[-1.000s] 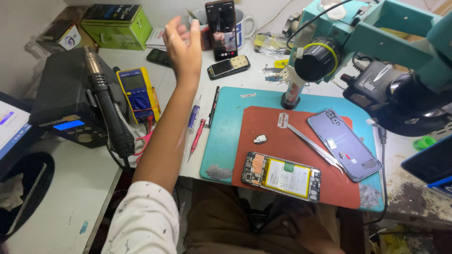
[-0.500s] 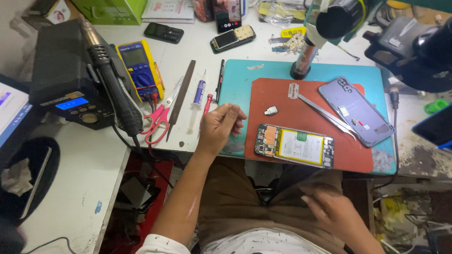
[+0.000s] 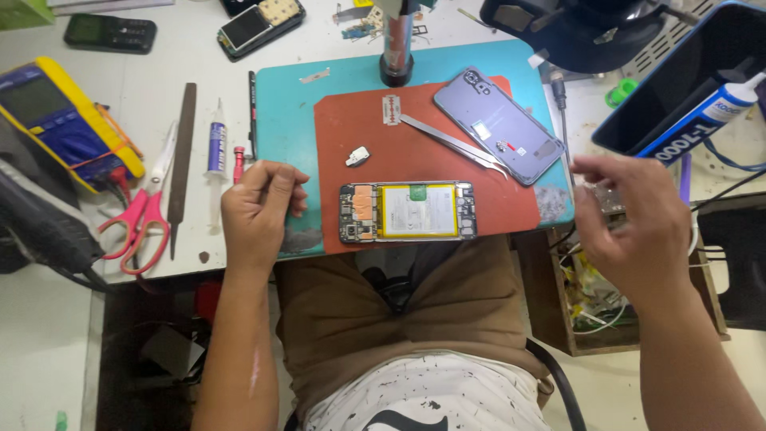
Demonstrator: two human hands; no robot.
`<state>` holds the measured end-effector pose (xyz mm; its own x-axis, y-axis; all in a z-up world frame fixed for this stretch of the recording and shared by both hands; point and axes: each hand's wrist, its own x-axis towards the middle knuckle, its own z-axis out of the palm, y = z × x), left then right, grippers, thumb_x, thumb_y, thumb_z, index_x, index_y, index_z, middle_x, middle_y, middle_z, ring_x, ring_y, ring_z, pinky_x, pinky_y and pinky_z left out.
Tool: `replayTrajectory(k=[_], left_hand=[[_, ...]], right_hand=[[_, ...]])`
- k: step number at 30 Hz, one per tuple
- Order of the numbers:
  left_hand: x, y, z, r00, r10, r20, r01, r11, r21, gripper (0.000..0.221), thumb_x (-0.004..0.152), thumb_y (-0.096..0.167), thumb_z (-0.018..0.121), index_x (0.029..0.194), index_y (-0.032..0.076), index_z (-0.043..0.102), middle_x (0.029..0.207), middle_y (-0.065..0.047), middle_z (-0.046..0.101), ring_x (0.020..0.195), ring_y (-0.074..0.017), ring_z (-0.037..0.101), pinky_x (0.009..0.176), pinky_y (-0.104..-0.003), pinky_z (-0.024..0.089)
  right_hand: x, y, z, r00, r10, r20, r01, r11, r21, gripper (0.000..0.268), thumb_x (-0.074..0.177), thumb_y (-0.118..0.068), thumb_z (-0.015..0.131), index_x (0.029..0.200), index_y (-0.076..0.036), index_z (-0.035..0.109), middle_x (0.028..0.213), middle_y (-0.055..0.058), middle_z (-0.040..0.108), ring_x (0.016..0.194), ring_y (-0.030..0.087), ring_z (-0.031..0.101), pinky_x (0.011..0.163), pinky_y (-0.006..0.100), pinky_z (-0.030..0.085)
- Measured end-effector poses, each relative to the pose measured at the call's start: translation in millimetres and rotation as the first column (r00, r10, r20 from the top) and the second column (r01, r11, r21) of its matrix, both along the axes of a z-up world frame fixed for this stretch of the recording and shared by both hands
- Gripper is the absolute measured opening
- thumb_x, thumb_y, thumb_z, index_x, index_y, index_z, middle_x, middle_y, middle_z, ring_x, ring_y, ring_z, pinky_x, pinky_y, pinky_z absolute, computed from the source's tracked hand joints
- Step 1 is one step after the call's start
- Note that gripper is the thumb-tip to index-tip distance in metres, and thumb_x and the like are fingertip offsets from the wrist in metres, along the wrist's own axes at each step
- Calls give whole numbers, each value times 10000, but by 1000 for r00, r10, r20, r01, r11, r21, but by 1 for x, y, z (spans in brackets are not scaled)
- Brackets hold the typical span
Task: The person handles a new LCD screen assembly, peeling off protective films and inspecting the edges. They then work on a disassembled smartphone, using tweezers to manipulate internal components and connectors. The person also handles a separate back cover and a battery, positioning them for reassembly.
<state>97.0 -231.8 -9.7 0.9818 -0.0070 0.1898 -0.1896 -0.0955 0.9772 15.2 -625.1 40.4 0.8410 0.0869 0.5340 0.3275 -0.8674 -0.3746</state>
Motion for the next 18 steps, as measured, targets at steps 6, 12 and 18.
replayTrajectory(k=[6, 12, 18], left_hand=[[-4, -1, 2, 1000, 30, 3, -30, 999, -10, 239, 1107, 180, 602, 999, -19, 680, 847, -45, 659, 751, -96, 617, 667, -245, 520], [-7, -1, 3, 999, 40, -2, -40, 999, -5, 224, 1113, 167, 607, 1013, -19, 680, 880, -45, 667, 777, -98, 619, 693, -247, 522], [-9, 0, 2, 999, 48, 12, -48, 999, -12, 213, 1120, 156, 609, 1021, -18, 679, 898, -47, 671, 787, -97, 619, 711, -247, 529]], right_hand=[[61, -1, 2, 986, 141, -89, -156, 969, -191, 196, 1008, -85, 746, 1199, -119, 725, 1103, 44, 698, 1077, 256, 596, 948, 397, 414], [81, 3, -13, 989, 117, -93, -140, 942, -305, 100, 960, -173, 811, 1036, -171, 747, 970, -2, 629, 989, 254, 563, 908, 417, 386], [88, 5, -15, 991, 130, 10, -110, 870, -480, 149, 896, -138, 833, 961, -136, 699, 943, 10, 611, 942, 236, 558, 878, 395, 391]])
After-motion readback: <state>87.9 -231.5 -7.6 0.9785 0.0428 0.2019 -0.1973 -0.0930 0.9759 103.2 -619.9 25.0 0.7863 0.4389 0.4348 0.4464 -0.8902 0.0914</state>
